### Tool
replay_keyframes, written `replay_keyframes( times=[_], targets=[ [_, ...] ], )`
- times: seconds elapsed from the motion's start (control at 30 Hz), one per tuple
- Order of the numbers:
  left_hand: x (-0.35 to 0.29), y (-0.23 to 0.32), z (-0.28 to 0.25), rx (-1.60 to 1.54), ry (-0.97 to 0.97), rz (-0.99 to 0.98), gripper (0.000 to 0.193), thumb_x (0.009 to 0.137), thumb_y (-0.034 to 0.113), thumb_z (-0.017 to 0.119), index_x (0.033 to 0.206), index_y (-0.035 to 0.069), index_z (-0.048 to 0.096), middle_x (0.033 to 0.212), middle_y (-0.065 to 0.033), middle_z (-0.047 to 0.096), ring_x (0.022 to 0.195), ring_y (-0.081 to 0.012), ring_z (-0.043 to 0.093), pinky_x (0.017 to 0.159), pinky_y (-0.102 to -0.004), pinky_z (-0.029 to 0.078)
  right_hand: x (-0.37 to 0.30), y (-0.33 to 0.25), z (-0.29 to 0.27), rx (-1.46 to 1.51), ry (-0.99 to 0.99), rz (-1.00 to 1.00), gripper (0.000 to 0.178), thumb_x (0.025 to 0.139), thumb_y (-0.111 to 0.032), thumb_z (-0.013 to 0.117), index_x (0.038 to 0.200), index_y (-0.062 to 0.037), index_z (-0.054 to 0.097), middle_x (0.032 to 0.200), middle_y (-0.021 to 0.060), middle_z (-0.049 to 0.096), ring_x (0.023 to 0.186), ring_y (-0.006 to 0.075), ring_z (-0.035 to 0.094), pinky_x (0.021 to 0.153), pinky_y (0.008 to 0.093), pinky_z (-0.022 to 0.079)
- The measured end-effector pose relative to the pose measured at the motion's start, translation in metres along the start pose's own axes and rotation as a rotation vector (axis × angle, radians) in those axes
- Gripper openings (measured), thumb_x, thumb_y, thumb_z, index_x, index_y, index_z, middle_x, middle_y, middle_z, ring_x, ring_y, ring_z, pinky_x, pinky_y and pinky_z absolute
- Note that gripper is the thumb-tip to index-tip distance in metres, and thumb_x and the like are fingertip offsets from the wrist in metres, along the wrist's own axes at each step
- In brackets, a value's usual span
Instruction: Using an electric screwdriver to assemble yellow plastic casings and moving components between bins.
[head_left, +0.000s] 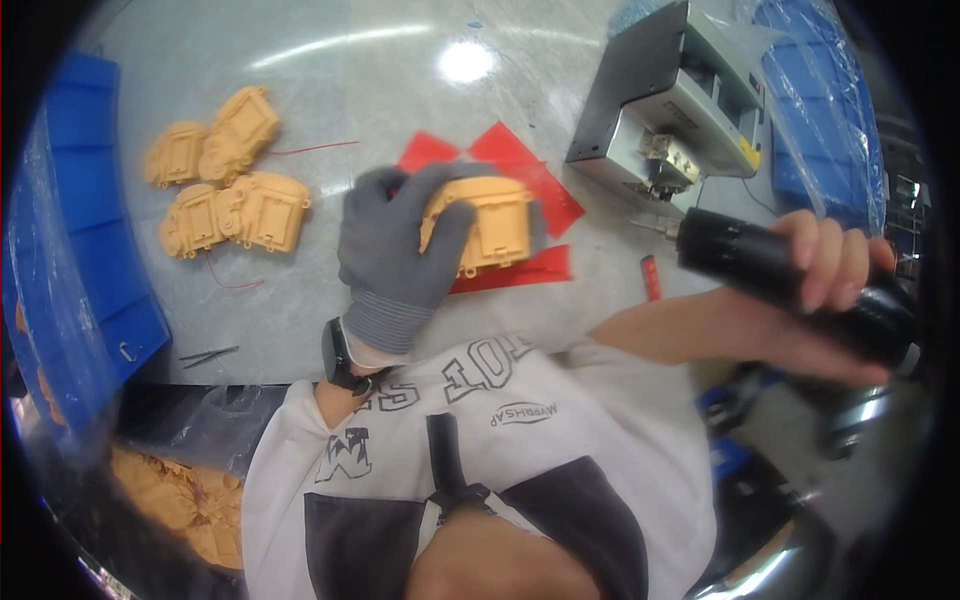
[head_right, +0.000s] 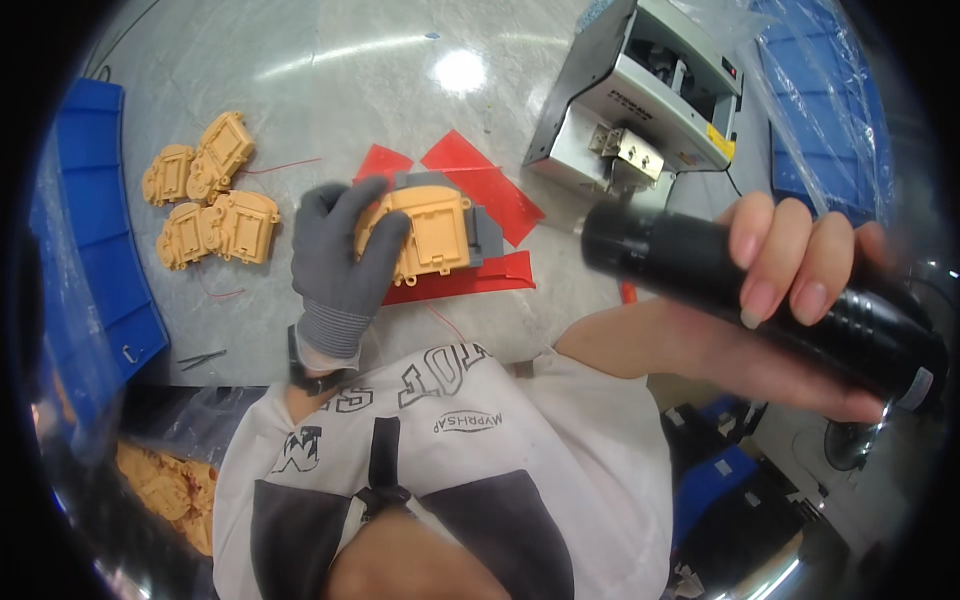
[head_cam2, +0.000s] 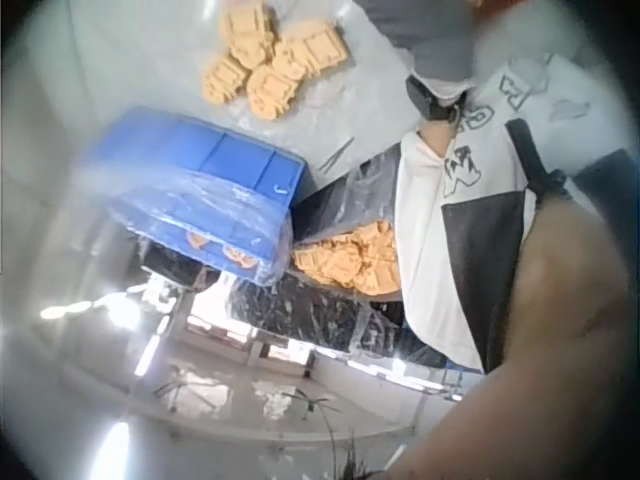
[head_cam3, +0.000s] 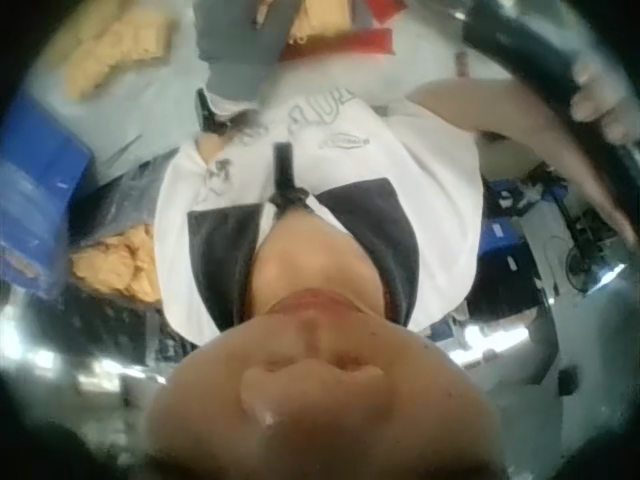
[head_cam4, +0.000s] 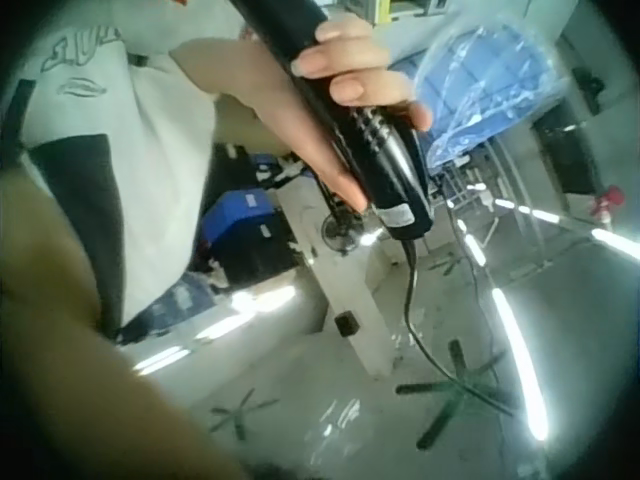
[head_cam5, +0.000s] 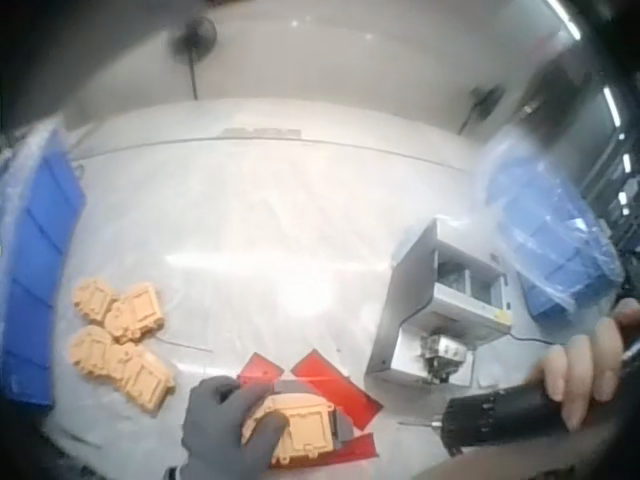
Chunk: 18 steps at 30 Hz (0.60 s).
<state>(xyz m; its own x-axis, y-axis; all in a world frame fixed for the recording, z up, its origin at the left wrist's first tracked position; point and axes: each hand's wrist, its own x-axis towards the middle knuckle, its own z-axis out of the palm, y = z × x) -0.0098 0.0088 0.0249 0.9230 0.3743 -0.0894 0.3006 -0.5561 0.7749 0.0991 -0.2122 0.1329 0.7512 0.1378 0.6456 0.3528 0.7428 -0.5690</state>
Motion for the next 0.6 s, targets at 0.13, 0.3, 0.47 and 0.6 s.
replay_keyframes(
  times=[0.13,0.3,0.47,0.6],
  targets=[
    [0.02,-0.01,0.018,0.151,0.061,0.458,0.036,0.081,0.024,0.054,0.116,0.014,0.057,0.109,-0.0195,0.054,0.109,-0.0381,0.044,0.094,-0.0452,0.031,0.0,-0.01,-0.004,-0.028,0.098,0.051,0.069,0.06,-0.046,0.076,0.103,-0.0005,0.047,0.07,-0.0007,0.047,0.056,0.0113,0.045,0.065,0.0285,0.036],
    [0.026,-0.016,0.019,0.296,-0.022,0.493,0.039,0.085,0.026,0.05,0.12,0.009,0.054,0.126,-0.0224,0.045,0.115,-0.0392,0.041,0.098,-0.0439,0.031,-0.003,-0.018,-0.016,-0.652,0.329,-0.349,0.091,0.067,-0.085,0.031,0.097,-0.0013,0.05,0.058,0.0039,0.049,0.043,0.0156,0.043,0.047,0.0326,0.038],
    [0.011,-0.01,0.031,-0.145,0.208,0.49,0.039,0.085,0.02,0.052,0.118,0.0,0.052,0.121,-0.0244,0.047,0.113,-0.0363,0.044,0.094,-0.0398,0.037,0.002,0.012,-0.045,-0.632,0.435,-0.322,0.095,0.063,-0.087,0.031,0.094,0.0016,0.046,0.053,0.007,0.048,0.04,0.0184,0.047,0.041,0.031,0.042],
    [0.005,-0.012,0.016,-0.275,0.158,0.479,0.039,0.087,0.018,0.049,0.12,-0.004,0.048,0.125,-0.0227,0.044,0.115,-0.0324,0.045,0.096,-0.0364,0.036,-0.006,0.04,-0.05,-0.877,0.482,-0.077,0.091,0.062,-0.085,0.038,0.096,0.0,0.042,0.055,0.0076,0.048,0.043,0.0182,0.047,0.044,0.0291,0.043]
  ],
)
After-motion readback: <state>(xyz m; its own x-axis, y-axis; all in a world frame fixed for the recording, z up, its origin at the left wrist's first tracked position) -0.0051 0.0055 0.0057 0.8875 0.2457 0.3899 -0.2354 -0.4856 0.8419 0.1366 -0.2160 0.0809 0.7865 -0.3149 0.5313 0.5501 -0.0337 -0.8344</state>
